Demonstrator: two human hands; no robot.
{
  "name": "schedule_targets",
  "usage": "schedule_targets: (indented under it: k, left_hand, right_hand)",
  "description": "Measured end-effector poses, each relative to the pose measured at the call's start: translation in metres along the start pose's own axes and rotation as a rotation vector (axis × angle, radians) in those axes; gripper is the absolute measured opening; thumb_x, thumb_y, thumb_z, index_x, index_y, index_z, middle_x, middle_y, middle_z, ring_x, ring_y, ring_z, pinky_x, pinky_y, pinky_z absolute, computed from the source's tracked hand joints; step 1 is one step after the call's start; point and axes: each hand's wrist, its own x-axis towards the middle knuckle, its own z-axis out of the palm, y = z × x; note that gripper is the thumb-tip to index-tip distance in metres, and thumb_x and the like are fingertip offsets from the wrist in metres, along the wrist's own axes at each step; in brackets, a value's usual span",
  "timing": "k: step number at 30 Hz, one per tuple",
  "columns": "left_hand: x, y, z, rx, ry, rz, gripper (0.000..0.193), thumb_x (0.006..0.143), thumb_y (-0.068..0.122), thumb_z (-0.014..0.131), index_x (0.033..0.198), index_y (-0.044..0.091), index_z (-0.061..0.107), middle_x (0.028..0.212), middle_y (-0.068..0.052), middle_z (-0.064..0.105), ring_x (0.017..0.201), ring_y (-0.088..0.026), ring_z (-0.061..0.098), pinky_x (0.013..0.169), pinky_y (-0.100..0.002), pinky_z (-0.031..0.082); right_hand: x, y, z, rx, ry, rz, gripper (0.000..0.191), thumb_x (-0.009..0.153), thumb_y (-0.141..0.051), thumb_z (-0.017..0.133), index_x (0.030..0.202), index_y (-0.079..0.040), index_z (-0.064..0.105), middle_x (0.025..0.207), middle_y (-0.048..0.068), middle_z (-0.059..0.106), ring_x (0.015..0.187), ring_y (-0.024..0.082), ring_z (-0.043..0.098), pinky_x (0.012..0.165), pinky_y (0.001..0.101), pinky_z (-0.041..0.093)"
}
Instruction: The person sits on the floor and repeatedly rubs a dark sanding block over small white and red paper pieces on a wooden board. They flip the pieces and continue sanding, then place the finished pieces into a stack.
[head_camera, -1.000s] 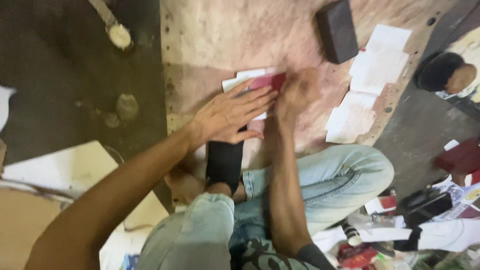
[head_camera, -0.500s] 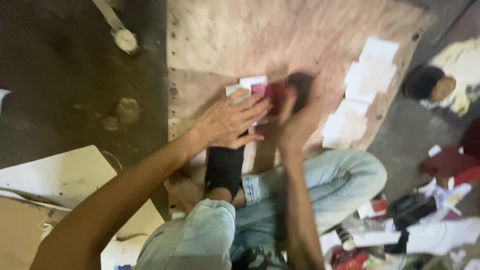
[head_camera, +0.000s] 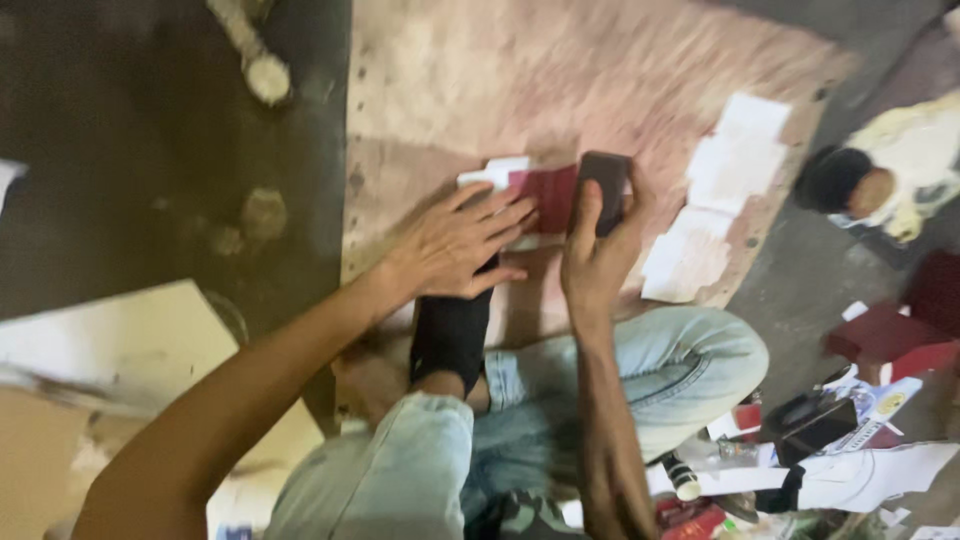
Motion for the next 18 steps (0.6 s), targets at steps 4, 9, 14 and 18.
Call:
schedule_targets:
  k: [4,9,14,18]
  left_hand:
    - [-0.010,0.001,-0.001,0.019,0.042,-0.012,0.059,0.103,0.048,0.058,0.132,-0.002,0.065,0.149,-0.017,0.057,0.145,-0.029,0.045,0.123,-0.045,0.031]
    - [-0.019,0.007,-0.002,-0.032,0.128,-0.063,0.054,0.101,0.044,0.061,0.128,-0.003,0.065,0.144,-0.016,0.060,0.143,-0.030,0.048,0.121,-0.046,0.033]
    - [-0.010,0.029,0.001,-0.044,0.197,-0.296,0.062,0.100,0.042,0.064,0.136,-0.007,0.057,0.142,-0.023,0.057,0.135,-0.037,0.050,0.116,-0.046,0.038]
    - [0.012,0.052,0.004,-0.288,0.313,-0.569,0.077,0.098,0.038,0.069,0.151,-0.008,0.037,0.140,-0.028,0.054,0.129,-0.042,0.054,0.114,-0.047,0.042]
  right_hand:
    - [-0.008,-0.003,0.000,-0.220,0.054,-0.467,0.041,0.107,-0.019,0.069,0.138,0.004,0.056,0.124,0.023,0.066,0.113,0.038,0.066,0.099,0.0422,0.052]
    - [-0.023,-0.002,-0.008,0.059,-0.045,-0.404,0.041,0.108,-0.018,0.066,0.143,-0.003,0.050,0.119,0.018,0.063,0.108,0.036,0.065,0.093,0.0441,0.054]
    - [-0.007,-0.008,-0.013,-0.586,0.009,-0.889,0.058,0.091,-0.020,0.079,0.143,-0.009,0.057,0.107,0.022,0.061,0.096,0.040,0.060,0.081,0.0506,0.047]
    - [0.035,-0.019,-0.034,-0.637,0.015,-0.638,0.049,0.098,-0.016,0.082,0.142,-0.007,0.060,0.116,0.023,0.062,0.100,0.042,0.059,0.089,0.0518,0.046]
